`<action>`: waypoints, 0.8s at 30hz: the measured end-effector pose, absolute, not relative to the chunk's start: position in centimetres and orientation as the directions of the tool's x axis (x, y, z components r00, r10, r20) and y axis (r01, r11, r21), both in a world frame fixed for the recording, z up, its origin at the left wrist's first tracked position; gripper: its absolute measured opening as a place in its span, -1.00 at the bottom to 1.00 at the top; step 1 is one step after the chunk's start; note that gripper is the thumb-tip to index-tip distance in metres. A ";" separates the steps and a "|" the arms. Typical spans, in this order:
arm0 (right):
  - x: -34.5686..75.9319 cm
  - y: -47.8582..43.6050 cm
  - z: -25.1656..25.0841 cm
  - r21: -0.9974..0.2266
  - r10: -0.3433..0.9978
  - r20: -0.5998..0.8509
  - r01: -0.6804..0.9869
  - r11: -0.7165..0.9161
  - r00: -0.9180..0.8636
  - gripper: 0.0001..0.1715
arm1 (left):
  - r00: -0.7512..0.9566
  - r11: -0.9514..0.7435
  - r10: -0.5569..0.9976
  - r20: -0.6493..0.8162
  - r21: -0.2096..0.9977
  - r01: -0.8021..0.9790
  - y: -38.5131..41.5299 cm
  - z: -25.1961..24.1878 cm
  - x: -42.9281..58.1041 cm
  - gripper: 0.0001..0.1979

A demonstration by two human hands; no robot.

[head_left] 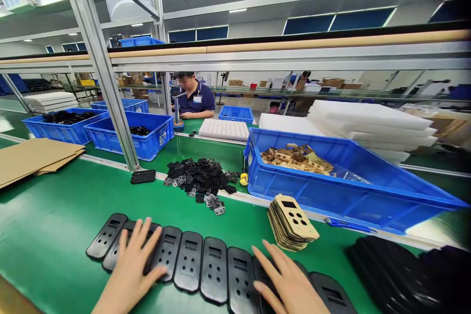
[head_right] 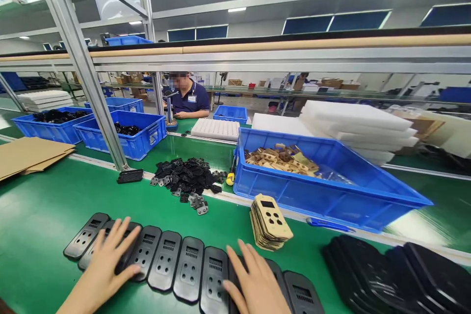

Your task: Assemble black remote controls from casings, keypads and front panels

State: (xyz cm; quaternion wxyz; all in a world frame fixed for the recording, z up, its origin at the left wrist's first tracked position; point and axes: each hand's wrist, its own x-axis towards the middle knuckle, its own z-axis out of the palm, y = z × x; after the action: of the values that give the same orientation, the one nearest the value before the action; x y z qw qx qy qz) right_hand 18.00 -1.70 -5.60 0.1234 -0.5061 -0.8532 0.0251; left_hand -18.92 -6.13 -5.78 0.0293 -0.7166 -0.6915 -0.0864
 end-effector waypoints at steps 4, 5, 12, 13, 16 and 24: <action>11.3 4.6 -2.2 -0.338 0.894 0.031 0.838 0.429 -0.446 -0.56 | 0.402 -0.389 0.916 0.002 0.248 0.887 -5.2 -3.8 -13.9 -0.26; 9.9 6.4 -2.1 -0.338 0.906 0.032 0.849 0.406 -0.421 -0.56 | 0.431 -0.414 0.902 -0.007 0.268 0.870 -4.9 -3.3 -13.1 -0.27; 6.5 13.0 -5.4 -0.397 0.947 0.031 0.865 0.306 -0.321 -0.75 | 0.409 -0.427 0.904 0.126 0.249 0.869 -3.1 -1.0 -12.3 -0.46; 6.7 12.8 -5.7 -0.418 0.943 0.042 0.851 0.317 -0.331 -0.78 | 0.386 -0.412 0.911 0.145 0.246 0.878 -2.8 -1.0 -12.3 -0.48; 7.8 11.0 -5.5 -0.498 0.928 0.087 0.791 0.355 -0.362 -0.89 | 0.289 -0.334 0.937 0.194 0.268 0.904 -1.9 -1.5 -12.2 -0.53; 8.7 5.0 -3.5 -0.660 0.843 0.181 0.573 0.486 -0.507 -0.97 | 0.284 -0.466 0.832 0.476 0.323 0.824 -1.0 -1.7 -7.7 -0.58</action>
State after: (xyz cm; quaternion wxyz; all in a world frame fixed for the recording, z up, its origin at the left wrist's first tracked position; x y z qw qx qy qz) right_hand 8.65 5.03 -3.49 0.2502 -0.4289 -0.8250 0.2699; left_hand -7.75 -0.97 -1.66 -0.0070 -0.8012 -0.5169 -0.3015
